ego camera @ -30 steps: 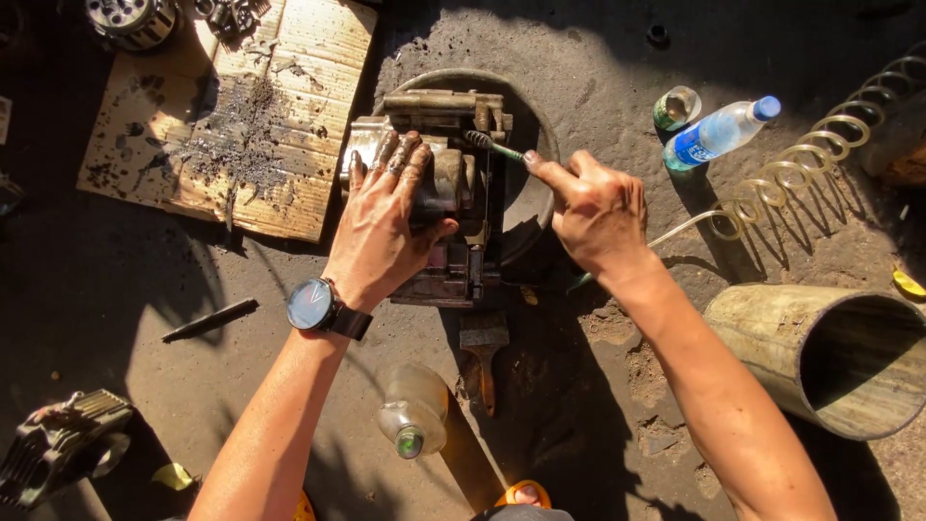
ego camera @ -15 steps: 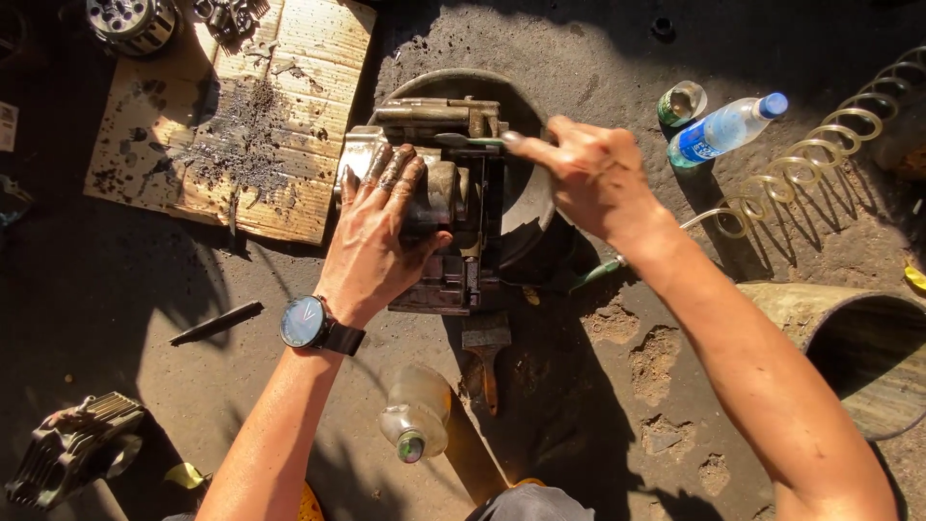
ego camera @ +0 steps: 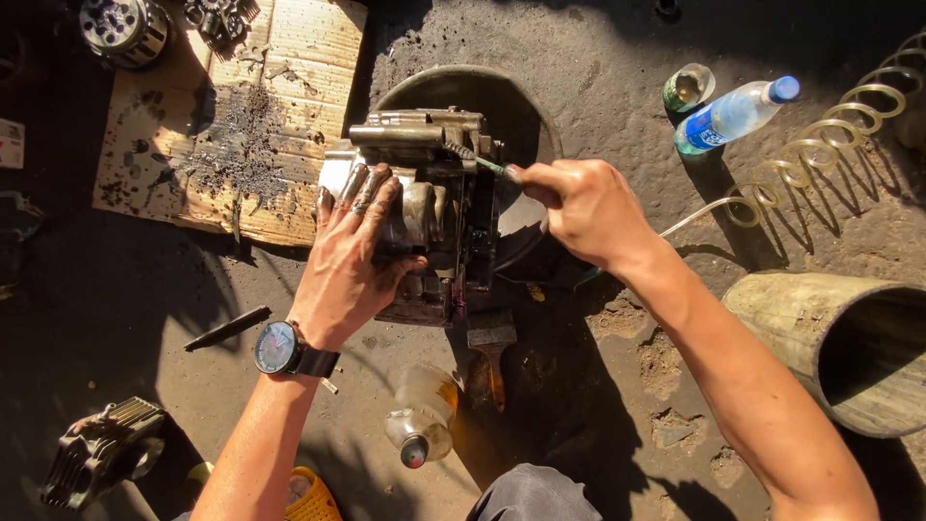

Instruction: Cleaning a motorcycle engine casing using a brush and solvent.

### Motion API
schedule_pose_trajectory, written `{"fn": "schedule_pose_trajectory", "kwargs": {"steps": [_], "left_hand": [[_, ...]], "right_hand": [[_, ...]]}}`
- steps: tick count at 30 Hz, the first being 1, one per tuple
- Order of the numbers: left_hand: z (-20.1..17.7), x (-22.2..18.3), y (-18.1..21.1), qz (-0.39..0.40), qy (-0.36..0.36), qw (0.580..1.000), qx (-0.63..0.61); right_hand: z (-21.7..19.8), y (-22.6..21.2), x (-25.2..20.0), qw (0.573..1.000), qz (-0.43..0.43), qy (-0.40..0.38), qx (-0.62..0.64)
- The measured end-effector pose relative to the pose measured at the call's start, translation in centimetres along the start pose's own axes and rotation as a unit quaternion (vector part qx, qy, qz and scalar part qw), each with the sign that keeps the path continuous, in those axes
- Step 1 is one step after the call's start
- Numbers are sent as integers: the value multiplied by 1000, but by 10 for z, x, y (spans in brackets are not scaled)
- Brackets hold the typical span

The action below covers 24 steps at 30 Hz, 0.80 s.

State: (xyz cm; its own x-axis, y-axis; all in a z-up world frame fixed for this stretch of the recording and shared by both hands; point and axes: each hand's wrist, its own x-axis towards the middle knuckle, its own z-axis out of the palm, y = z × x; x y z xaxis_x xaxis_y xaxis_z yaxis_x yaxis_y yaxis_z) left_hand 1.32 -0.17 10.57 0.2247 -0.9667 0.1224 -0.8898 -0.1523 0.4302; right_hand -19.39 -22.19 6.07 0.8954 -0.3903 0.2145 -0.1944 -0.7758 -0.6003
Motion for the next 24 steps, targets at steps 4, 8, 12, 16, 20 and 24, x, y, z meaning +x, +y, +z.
{"fn": "schedule_pose_trajectory", "kwargs": {"steps": [4, 8, 12, 16, 20, 24], "left_hand": [[-1, 0, 1, 5, -9, 1000, -2], [-6, -2, -1, -5, -9, 1000, -19], [-7, -3, -3, -5, -17, 999, -45], [-5, -4, -4, -1, -1, 1000, -27], [-7, -10, -8, 16, -9, 1000, -26], [-6, -12, -13, 20, -14, 999, -33]], "right_hand": [[11, -11, 16, 990, 139, -19, -14], [28, -8, -10, 997, 34, 53, -39], [13, -29, 14, 994, 61, 47, -82], [7, -31, -2, 994, 83, -13, -68], [24, -20, -1, 991, 117, 33, -58], [11, -47, -5, 982, 161, -7, -99]]}}
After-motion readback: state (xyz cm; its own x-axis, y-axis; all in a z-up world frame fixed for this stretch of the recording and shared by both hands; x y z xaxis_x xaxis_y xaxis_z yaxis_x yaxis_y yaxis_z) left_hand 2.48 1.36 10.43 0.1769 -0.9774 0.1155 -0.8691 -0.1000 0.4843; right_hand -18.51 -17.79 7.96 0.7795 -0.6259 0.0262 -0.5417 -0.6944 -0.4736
